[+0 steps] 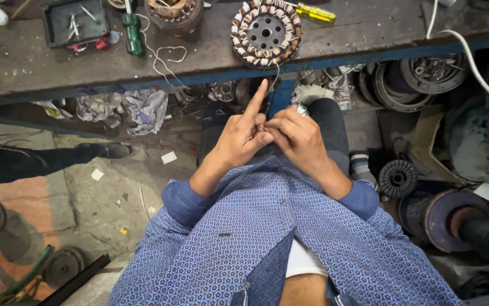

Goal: The person sits on the floor and winds a thin white wire around the slots of a circular motor stator. They repeatedly thread the wire through the slots and pull it tight by hand.

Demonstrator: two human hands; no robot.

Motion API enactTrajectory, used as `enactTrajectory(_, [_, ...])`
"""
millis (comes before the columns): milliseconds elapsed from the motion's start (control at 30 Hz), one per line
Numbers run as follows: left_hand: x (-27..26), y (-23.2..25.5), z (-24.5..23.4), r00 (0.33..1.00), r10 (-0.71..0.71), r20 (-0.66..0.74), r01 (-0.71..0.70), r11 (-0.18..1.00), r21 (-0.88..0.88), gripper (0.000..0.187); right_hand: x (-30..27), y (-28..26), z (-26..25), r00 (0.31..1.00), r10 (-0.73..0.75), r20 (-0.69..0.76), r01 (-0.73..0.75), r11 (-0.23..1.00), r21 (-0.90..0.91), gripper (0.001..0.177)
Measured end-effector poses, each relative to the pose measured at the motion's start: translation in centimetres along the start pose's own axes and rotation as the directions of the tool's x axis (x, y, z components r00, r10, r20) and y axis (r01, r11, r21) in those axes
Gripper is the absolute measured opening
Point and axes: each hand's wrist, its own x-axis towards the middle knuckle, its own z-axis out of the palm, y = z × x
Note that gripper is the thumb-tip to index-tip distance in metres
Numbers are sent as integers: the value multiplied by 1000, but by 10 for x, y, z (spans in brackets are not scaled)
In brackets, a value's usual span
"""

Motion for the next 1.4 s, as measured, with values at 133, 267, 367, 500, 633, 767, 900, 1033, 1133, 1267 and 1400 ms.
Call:
enactTrajectory(133, [-1,6,-4,994,-74,-85,72,997,-28,55,-4,-1,-3,979,107,-172,-101,994,44,8])
enactTrajectory(267, [0,9,-11,979,-83,-184,83,997,-5,14,-5,4,-9,940,224,-259,-201,973,113,7])
enactTrajectory(367, [2,9,-9,963,-112,-245,99,993,-67,12,-5,4,-6,936,215,-277,-184,974,135,7])
enactTrajectory(500, [5,0,3,931,-218,-291,161,965,-209,14,-1,2,-6,953,172,-251,-111,965,238,14])
enactTrajectory(633, [8,-8,14,942,-240,-234,159,934,-320,17,7,3,-10,959,97,-268,-36,974,224,13])
enactTrajectory(767, [15,-11,20,926,-270,-265,128,883,-451,16,19,10,-19,973,101,-209,-43,964,264,12])
enactTrajectory(900, [26,-9,13,876,-231,-423,26,899,-436,21,42,24,-17,922,223,-318,-79,910,408,11])
enactTrajectory(1033, [28,-16,-13,823,-2,-568,-20,999,-33,14,72,39,-26,929,138,-343,-21,946,324,10])
enactTrajectory(1133, [30,-33,-38,787,82,-612,4,991,137,13,86,43,-34,965,33,-259,18,981,192,8])
enactTrajectory(1267, [29,-55,-58,806,-94,-584,39,994,-107,17,96,44,-37,984,-39,-176,63,989,134,6])
enactTrajectory(1400, [28,-75,-62,827,-182,-533,39,963,-268,19,99,47,-38,989,-59,-135,65,997,37,6])
